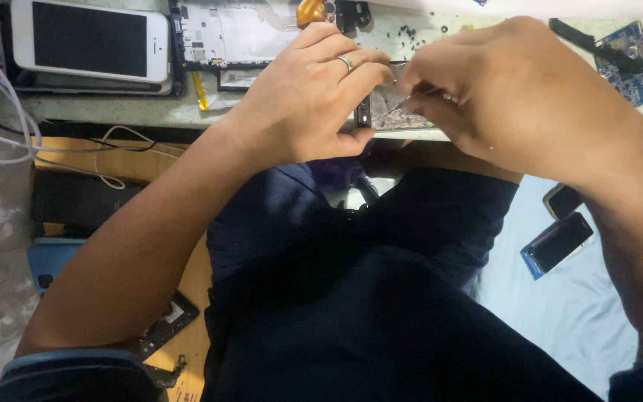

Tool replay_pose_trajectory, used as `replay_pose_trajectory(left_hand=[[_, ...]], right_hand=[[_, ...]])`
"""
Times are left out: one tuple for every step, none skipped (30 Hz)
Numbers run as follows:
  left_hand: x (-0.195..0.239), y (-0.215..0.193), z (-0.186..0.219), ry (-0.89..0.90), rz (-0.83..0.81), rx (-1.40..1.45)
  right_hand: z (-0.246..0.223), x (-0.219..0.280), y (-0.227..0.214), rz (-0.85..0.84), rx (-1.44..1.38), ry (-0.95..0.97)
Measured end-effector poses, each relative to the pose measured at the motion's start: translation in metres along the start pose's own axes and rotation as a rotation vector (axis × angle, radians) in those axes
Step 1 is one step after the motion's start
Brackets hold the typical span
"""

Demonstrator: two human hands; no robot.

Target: The person scrapes adhesive residue from the back of a smartphone using a metal tool, then uses tweezers to peel off copper shielding and other internal components. The person continues to remove small parts and clean the interior of the phone.

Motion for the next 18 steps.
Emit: replay_pose_trajectory(left_hand=[[0.000, -0.001, 0.000, -0.006, 0.002, 0.005], [-0.001, -0.002, 0.000, -0.009, 0.005, 0.011], [-0.001, -0.002, 0.000, -0.011, 0.008, 0.017], [-0.001, -0.003, 0.000, -0.011, 0.014, 0.019], [-0.001, -0.004, 0.000, -0.010, 0.020, 0.022], [-0.002, -0.004, 0.001, -0.007, 0.025, 0.029], [-0.002, -0.004, 0.001, -0.009, 0.021, 0.028], [-0.002, -0.004, 0.001, -0.010, 0.018, 0.026], [-0.003, -0.003, 0.001, -0.011, 0.015, 0.024], [-0.003, -0.003, 0.002, -0.005, 0.021, 0.016], [-0.003, -0.004, 0.002, 0.002, 0.027, 0.008], [-0.003, -0.004, 0.003, 0.004, 0.031, 0.001], [-0.002, -0.004, 0.002, 0.000, 0.027, 0.007], [-0.002, -0.003, 0.001, -0.002, 0.022, 0.014], [-0.001, -0.002, 0.000, -0.004, 0.018, 0.022], [-0.001, -0.003, 0.001, 0.004, 0.030, 0.015], [-0.001, -0.003, 0.002, 0.013, 0.042, 0.008], [0.000, -0.003, 0.002, 0.022, 0.052, 0.004]], right_hand=[[-0.002, -0.001, 0.000, -0.004, -0.002, -0.020], [-0.003, -0.001, 0.000, -0.006, -0.001, -0.038], [-0.005, -0.001, 0.000, -0.008, 0.000, -0.056], [0.001, 0.000, 0.006, -0.072, 0.107, -0.007], [0.006, 0.002, 0.011, -0.134, 0.214, 0.042], [0.013, 0.006, 0.015, -0.197, 0.321, 0.096], [0.007, 0.005, 0.012, -0.143, 0.254, 0.030], [0.001, 0.005, 0.008, -0.086, 0.189, -0.036], [-0.004, 0.006, 0.003, -0.029, 0.125, -0.101], [0.001, 0.009, 0.002, -0.019, 0.083, -0.066], [0.005, 0.014, 0.000, -0.009, 0.041, -0.031], [0.008, 0.020, 0.000, -0.002, -0.005, 0.003], [0.009, 0.026, -0.003, 0.064, -0.023, 0.000], [0.011, 0.032, -0.005, 0.130, -0.041, -0.002], [0.011, 0.040, -0.005, 0.196, -0.058, -0.004], [0.015, 0.050, -0.002, 0.249, -0.084, 0.074], [0.017, 0.061, 0.003, 0.303, -0.110, 0.153], [0.020, 0.072, 0.007, 0.357, -0.138, 0.234]])
Point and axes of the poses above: each hand's wrist, its own x-axis away from the middle knuckle, its own y-axis out of the palm, z = x × y, the point moved 9 cm from there along -x, towards the middle knuckle, and after that the axes turned 9 degrees about z, right-handed, at the moved point
